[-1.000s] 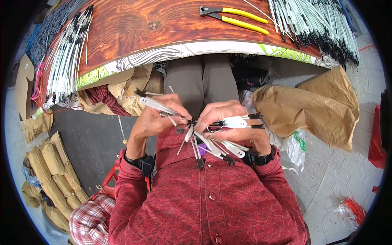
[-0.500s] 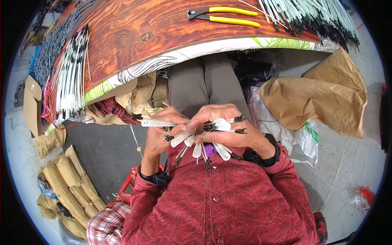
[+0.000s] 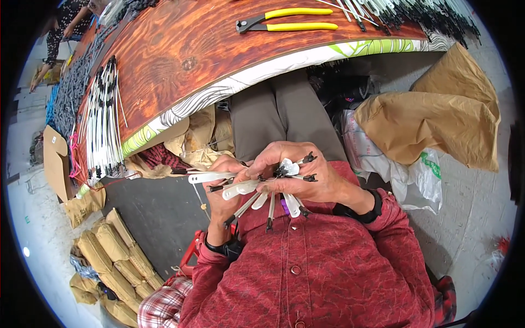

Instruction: The person uses yellow-handled pliers to trim the ends of white rods and then gathers the rods and black connectors by hand. They assemble the rods into the connectors, securing them with wire to form a circular frame before placing it on the table.

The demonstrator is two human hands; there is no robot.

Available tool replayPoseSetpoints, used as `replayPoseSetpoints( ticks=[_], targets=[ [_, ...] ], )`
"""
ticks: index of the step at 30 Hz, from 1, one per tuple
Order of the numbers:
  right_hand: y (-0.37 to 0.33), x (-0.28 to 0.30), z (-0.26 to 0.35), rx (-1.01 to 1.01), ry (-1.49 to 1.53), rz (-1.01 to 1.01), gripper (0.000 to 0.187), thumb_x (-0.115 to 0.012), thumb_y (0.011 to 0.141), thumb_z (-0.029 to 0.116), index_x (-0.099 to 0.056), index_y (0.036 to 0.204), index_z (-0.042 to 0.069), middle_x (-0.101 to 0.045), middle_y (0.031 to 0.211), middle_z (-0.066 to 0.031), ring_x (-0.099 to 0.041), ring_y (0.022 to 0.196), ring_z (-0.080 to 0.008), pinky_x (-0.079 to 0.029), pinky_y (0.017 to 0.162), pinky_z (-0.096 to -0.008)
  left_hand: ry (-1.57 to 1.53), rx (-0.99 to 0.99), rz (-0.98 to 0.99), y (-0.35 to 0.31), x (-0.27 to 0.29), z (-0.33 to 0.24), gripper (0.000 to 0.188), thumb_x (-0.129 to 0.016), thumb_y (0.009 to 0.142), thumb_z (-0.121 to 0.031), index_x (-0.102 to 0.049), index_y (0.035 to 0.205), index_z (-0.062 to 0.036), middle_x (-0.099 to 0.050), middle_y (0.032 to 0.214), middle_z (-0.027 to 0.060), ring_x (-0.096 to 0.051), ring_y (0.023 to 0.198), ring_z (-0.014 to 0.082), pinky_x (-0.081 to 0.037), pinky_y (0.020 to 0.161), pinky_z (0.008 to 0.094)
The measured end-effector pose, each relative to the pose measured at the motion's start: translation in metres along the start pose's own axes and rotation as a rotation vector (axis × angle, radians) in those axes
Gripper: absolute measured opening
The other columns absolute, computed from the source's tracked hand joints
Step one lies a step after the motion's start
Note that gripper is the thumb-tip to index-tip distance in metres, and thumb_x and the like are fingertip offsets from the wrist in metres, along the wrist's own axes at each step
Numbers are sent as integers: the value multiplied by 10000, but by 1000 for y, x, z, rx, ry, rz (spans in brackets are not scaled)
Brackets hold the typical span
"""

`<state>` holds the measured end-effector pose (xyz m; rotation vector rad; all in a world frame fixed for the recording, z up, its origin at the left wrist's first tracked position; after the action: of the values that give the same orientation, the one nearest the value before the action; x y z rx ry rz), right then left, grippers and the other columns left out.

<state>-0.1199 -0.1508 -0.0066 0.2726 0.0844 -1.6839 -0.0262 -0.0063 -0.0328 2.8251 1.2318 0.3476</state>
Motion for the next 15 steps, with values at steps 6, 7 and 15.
replayPoseSetpoints(
  ticks=[6, 7, 15],
  targets=[
    [1, 3, 3, 64, -39, -98, 287, -788, 815, 43, -689, 1084, 35, -727, 993, -79, -706, 939, -199, -566, 832, -327, 148, -84, -12, 1, -3, -8, 122, -791, 804, -9, -675, 842, -5, -621, 776, 46, -575, 686, 147, -453, 616, 296],
    [1, 3, 7, 100, -85, -110, 283, -782, 812, 64, -685, 1077, 48, -731, 974, -72, -714, 929, -206, -572, 825, -329, 171, -95, -13, 0, -3, -10, 120, -790, 805, -6, -677, 847, -4, -622, 782, 45, -576, 684, 144, -451, 612, 294],
    [-3, -1, 15, 286, -303, -166, 280, -807, 798, 111, -692, 1047, 57, -713, 940, -79, -699, 857, -268, -559, 765, -357, 53, -57, -49, -3, -3, -4, 94, -766, 809, 21, -689, 861, 9, -584, 763, 55, -585, 699, 142, -576, 742, 334]
  ],
)
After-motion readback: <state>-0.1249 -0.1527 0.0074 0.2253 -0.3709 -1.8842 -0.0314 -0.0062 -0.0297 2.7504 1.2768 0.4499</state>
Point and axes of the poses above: each hand's wrist, its own y-axis towards the middle knuckle, its own x-axis out of the back of the hand, z = x × y, the point moved 7 cm from there along y, towards the middle knuckle
